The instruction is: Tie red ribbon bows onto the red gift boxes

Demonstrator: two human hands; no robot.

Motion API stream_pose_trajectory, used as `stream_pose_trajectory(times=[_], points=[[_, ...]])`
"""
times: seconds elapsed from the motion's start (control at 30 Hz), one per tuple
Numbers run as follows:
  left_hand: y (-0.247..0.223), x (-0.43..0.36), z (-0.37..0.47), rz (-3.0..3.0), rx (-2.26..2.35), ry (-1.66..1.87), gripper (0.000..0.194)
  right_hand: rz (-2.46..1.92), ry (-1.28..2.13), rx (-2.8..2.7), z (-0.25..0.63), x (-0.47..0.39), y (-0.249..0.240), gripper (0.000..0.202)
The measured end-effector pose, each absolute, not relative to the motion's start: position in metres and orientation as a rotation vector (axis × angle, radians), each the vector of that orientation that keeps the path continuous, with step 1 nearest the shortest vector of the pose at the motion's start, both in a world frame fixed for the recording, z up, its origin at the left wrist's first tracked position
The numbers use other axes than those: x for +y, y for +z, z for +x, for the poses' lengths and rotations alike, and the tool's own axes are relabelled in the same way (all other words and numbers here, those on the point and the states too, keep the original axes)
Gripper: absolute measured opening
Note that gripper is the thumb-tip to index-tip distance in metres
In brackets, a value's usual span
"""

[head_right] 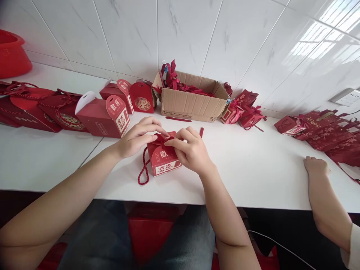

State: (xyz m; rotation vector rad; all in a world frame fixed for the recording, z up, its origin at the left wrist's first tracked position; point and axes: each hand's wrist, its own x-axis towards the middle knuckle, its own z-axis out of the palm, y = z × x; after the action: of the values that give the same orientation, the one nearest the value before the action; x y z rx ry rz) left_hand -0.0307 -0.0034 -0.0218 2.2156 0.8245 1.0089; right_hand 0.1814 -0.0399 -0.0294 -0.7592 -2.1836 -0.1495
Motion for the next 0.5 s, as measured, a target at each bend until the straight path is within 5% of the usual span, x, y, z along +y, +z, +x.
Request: stream_pose_trajectory(times=[0.33, 0.5], points=[[-0.026, -0.009, -0.013, 2.257, 0.805, 1.089, 0.016, -0.9, 0.026, -2.014, 0.176, -0.041, -0.036, 0.005], [-0.026, -0.011, -0.012, 2.216, 0.843, 1.085, 0.014, -1.051, 0.232, -2.016, 0.195, -0.043, -0.024, 0.029]])
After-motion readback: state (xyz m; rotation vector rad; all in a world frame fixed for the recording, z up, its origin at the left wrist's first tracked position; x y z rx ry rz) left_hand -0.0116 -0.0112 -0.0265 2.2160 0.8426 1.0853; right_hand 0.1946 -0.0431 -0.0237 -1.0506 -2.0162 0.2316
